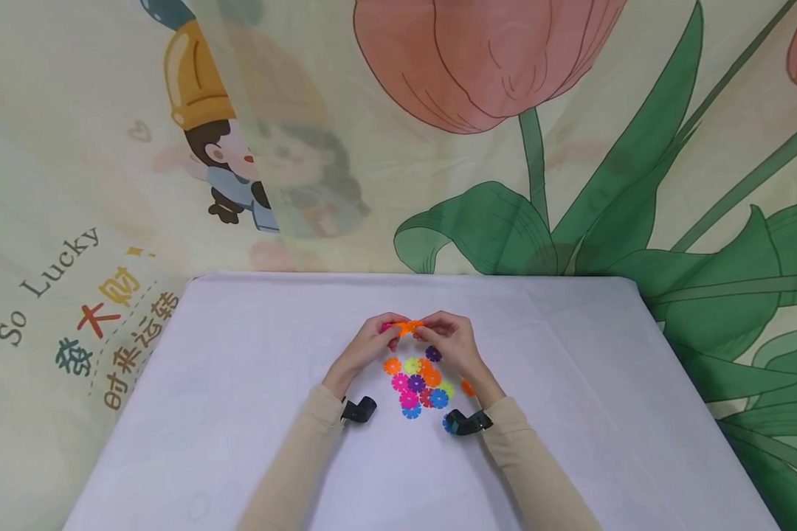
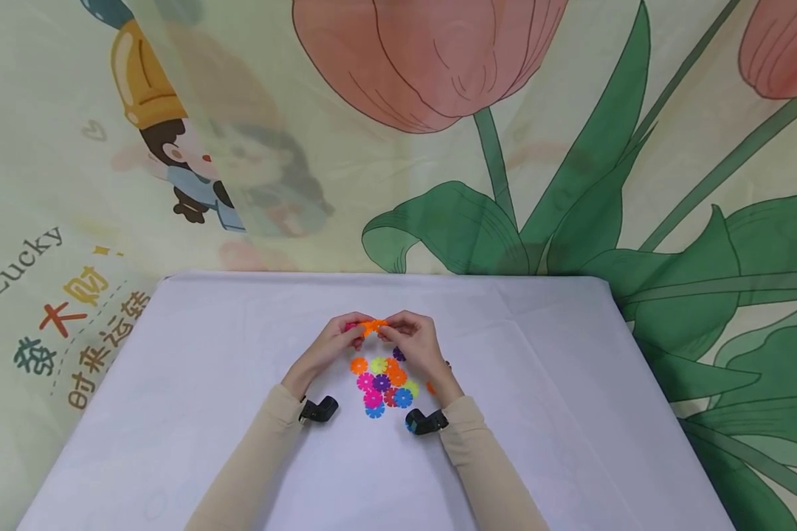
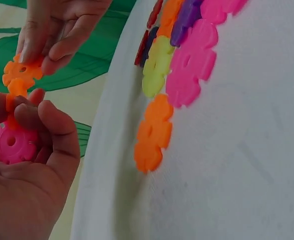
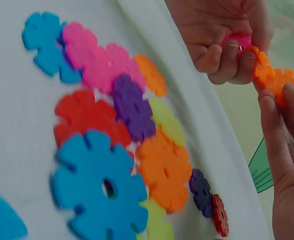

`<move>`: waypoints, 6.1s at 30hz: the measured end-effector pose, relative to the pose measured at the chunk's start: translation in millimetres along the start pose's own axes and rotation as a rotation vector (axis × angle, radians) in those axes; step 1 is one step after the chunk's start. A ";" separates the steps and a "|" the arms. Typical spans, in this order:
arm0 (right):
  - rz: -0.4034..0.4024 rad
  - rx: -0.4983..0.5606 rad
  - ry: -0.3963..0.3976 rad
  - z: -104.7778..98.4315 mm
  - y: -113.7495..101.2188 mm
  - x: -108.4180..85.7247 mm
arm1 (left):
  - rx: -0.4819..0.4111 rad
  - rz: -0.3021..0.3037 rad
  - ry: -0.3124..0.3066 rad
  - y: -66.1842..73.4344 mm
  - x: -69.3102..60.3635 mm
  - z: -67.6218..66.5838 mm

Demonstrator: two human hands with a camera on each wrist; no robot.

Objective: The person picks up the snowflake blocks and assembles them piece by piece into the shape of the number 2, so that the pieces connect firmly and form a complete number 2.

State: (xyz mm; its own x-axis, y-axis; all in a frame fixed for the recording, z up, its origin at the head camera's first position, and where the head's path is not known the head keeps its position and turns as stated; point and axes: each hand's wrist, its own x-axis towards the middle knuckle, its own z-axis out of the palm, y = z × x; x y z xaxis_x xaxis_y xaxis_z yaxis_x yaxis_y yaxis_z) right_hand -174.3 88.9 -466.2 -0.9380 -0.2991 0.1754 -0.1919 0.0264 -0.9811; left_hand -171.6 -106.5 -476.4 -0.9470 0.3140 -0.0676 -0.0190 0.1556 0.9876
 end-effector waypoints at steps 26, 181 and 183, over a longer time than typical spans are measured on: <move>0.042 0.089 -0.039 -8.7 20.8 4.9 | -0.019 -0.001 -0.107 3.8 1.6 5.4; 0.124 0.094 0.135 10.7 25.4 -3.5 | -0.349 -0.104 0.254 -14.6 -4.1 0.8; 0.153 0.089 0.134 10.7 27.4 -3.6 | -0.331 -0.112 0.217 -13.4 -2.9 0.5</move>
State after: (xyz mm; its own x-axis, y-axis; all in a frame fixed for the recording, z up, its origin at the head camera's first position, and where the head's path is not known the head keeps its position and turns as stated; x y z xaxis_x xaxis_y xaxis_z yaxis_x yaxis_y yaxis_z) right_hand -173.2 80.5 -494.6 -0.9853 -0.1688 0.0276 -0.0238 -0.0246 -0.9994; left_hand -168.5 -109.0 -489.5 -0.9782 0.1021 -0.1808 -0.1943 -0.1430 0.9705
